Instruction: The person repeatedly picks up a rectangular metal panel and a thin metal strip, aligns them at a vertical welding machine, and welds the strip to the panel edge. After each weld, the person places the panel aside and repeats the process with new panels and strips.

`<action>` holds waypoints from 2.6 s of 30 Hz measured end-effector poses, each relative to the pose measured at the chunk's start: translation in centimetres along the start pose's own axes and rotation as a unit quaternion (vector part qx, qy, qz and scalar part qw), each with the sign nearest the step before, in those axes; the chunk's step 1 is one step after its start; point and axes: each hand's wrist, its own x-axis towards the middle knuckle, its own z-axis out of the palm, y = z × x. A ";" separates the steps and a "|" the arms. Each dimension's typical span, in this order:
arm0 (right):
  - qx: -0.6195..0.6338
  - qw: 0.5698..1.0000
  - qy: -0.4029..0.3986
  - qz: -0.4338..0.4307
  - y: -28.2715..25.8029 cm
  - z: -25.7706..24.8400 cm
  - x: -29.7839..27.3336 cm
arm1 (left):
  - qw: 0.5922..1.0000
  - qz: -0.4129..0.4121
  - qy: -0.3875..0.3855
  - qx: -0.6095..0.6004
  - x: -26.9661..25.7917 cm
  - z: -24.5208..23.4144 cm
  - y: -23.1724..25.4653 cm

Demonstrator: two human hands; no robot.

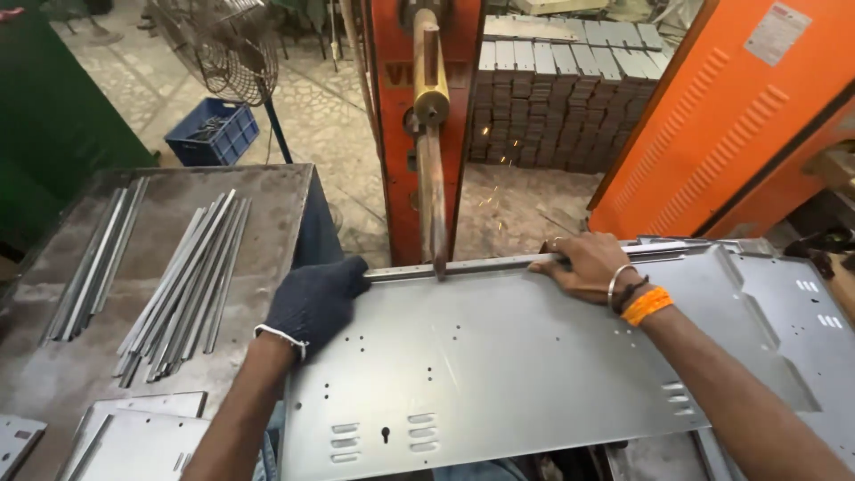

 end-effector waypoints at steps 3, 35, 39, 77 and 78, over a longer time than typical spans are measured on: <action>0.025 0.999 0.028 -0.039 0.7 0.4 -0.1 | 1.000 -0.009 -0.007 -0.005 0.1 -0.1 0.9; -0.075 0.993 -0.059 0.076 13.0 2.0 -1.3 | 0.921 -0.041 0.138 -0.361 3.9 8.0 6.3; -0.053 0.998 0.020 0.014 13.1 2.0 -1.8 | 0.905 0.019 0.143 -0.400 4.3 7.5 5.2; 0.099 0.988 0.016 -0.114 -8.0 1.7 2.3 | 0.998 0.015 -0.024 0.054 3.7 -0.5 4.7; 0.109 0.986 0.023 -0.126 -8.2 1.8 2.6 | 0.995 -0.002 -0.065 0.072 4.0 -0.8 4.5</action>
